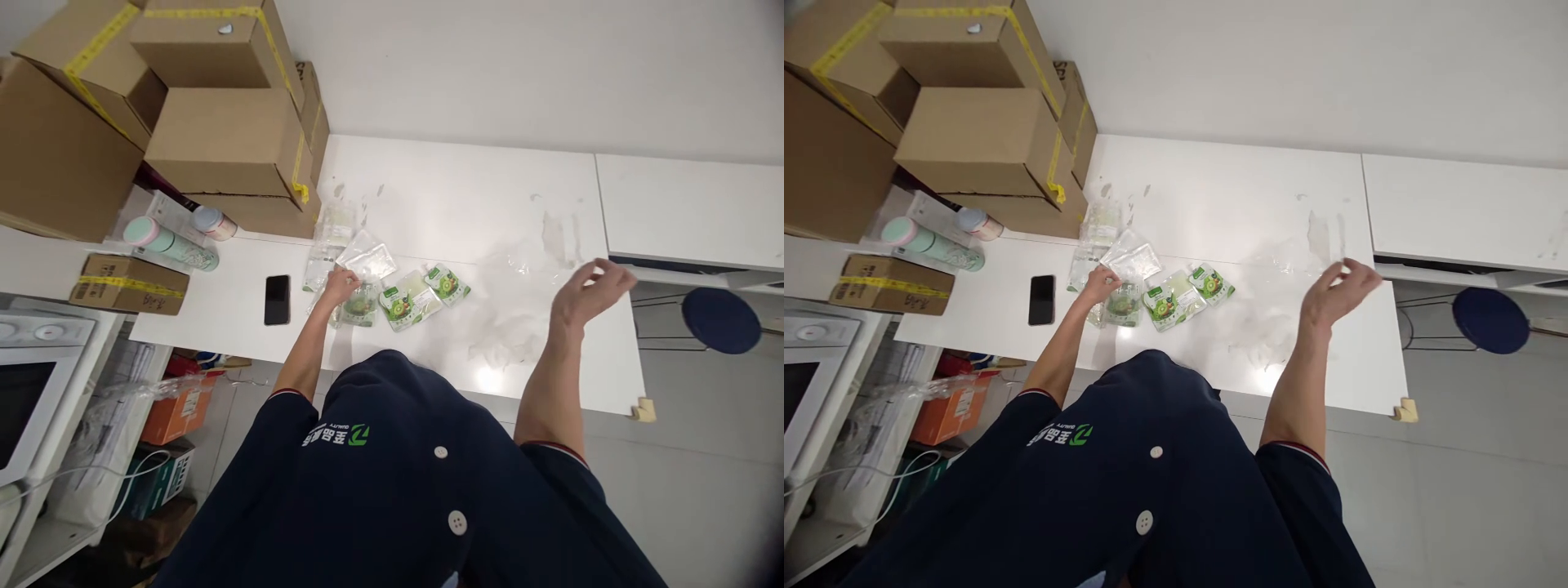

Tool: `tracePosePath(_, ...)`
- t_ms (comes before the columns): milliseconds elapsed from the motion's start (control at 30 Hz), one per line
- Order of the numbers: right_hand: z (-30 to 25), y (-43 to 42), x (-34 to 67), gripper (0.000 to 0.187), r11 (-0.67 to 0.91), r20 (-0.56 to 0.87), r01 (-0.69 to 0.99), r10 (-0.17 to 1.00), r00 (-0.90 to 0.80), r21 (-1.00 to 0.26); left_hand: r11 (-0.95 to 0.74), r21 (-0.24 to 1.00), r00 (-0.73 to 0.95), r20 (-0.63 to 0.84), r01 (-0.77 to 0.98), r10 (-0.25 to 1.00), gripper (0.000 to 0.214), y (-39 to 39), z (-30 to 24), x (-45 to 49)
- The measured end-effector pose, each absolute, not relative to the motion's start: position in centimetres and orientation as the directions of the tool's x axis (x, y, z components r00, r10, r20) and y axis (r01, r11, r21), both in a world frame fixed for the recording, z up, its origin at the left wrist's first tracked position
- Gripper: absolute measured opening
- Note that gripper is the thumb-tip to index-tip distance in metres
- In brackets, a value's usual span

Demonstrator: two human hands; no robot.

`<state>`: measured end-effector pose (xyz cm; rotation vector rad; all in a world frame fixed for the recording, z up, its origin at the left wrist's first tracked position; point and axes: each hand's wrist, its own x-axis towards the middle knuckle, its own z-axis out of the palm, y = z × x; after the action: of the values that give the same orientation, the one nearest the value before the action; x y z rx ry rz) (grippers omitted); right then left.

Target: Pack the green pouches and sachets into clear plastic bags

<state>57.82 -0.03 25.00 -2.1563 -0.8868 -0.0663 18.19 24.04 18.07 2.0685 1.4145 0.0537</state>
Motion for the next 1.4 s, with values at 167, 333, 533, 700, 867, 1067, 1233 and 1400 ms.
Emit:
tracePosePath(167, 25.9, 5.5, 46.5, 0.042, -0.149, 0.308, 0.764, 0.854, 0.419, -0.628, -0.563, 0.550, 0.670, 0.008, 0.617, 0.743, 0.013, 21.8, 25.1, 18.8)
tracePosePath(333, 25.7, 10.0, 38.2, 0.031, 0.137, 0.113, 0.898, 0.989, -0.097, -0.419, -0.701, 0.508, 0.792, 0.059, 0.500, 0.608, 0.019, 18.2, 28.0, 19.3)
tracePosePath(533, 26.4, 8.6, 39.0, 0.019, 0.117, 0.044, 0.852, 0.993, -0.110, -0.510, -0.244, 0.841, 0.550, -0.074, 0.482, 0.832, 0.033, 20.3, 22.6, 15.8)
tracePosePath(700, 28.9, 6.4, 41.5, 0.009, -0.224, -0.065, 0.807, 0.972, 0.226, -0.546, 0.191, 0.729, 0.072, -0.312, 0.658, 0.947, 0.027, 26.2, 16.1, 16.9)
tracePosePath(867, 28.9, 5.0, 42.4, 0.027, -0.330, -0.098, 0.738, 0.936, 0.339, -0.589, 0.346, 0.711, 0.064, -0.481, 0.612, 0.875, 0.019, 29.0, 14.2, 20.1)
tracePosePath(1067, 27.4, 3.7, 43.3, 0.031, -0.397, -0.189, 0.730, 0.916, 0.353, -0.557, 0.150, 0.831, 0.334, -0.372, 0.536, 0.866, 0.014, 27.8, 18.2, 19.6)
tracePosePath(1233, 28.9, 5.7, 42.6, 0.047, -0.417, -0.240, 0.784, 0.908, 0.343, -0.460, -0.442, 0.751, 0.602, 0.076, 0.490, 0.795, 0.021, 26.4, 23.7, 19.3)
tracePosePath(1400, 28.5, 8.5, 42.4, 0.038, -0.360, -0.298, 0.815, 0.923, 0.242, -0.454, -0.514, 0.721, 0.588, 0.183, 0.464, 0.788, 0.021, 25.5, 26.2, 19.7)
